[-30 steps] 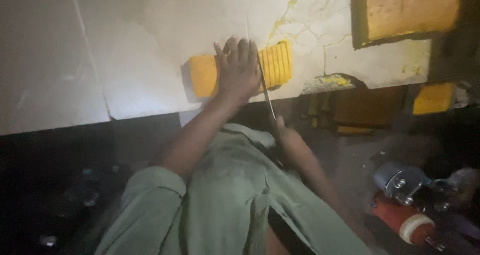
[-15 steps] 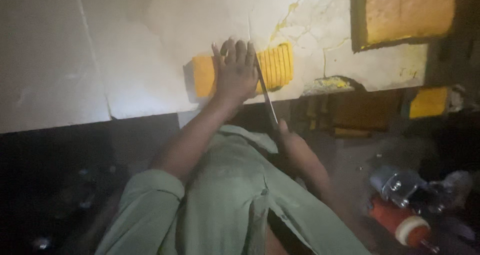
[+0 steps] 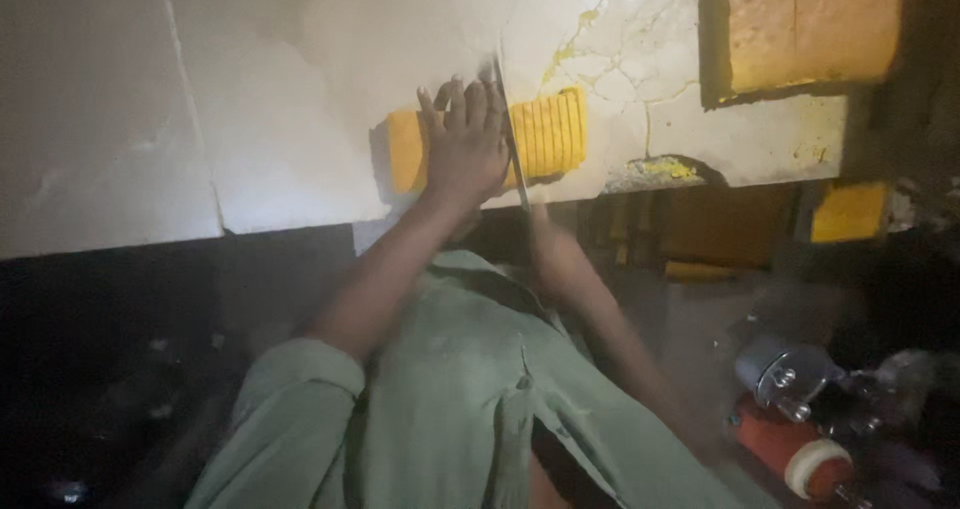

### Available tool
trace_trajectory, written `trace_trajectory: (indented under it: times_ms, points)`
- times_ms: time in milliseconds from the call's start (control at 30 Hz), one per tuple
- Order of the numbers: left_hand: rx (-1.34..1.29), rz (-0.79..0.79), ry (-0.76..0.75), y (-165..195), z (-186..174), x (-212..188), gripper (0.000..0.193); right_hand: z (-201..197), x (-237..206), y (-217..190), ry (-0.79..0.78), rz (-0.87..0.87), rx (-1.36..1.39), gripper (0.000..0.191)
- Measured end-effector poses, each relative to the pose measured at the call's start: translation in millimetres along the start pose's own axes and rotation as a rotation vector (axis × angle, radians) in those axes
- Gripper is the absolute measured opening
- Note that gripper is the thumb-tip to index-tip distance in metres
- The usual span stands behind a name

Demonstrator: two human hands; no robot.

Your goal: The person repeatedly slices rectangular yellow sponge blocks into thin strips using a long knife on a worktable. They handle multiple sponge blocks, reposition them, and continue cutting until the blocks are fully sliced.

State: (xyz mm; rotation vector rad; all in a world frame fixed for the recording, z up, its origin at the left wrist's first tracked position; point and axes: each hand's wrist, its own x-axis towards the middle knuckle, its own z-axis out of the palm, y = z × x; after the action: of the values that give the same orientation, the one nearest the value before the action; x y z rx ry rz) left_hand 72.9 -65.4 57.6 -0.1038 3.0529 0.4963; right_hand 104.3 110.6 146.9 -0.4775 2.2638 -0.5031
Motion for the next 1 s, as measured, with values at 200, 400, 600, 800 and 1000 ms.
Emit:
trace_trajectory:
  times_ms: [200, 400, 600, 800, 1000]
  points:
    - [-0.059, -0.026, -0.039, -3.6, 22.0, 1.6, 0.071, 75.5, 6.4, 82.8, -0.004, 0.014, -0.086, 0.071]
    - [0.066, 0.033, 0.072, -7.3, 12.6, -1.6, 0.072, 21.6, 75.5, 23.4, 0.177, -0.051, 0.178, 0.037]
    - [-0.008, 0.002, 0.012, -12.6, 3.4, -6.4, 0.073, 8.5, 2.4, -2.6, -0.074, 0.263, 0.319, 0.061]
    - [-0.049, -0.030, -0.052, -15.4, 18.0, -5.0, 0.075, 79.0, 15.7, 71.6, -0.045, 0.104, -0.085, 0.070]
    - [0.159, 0.023, 0.027, -16.6, 5.1, -4.4, 0.074, 13.1, 68.3, -2.4, 0.097, 0.022, 0.052, 0.057]
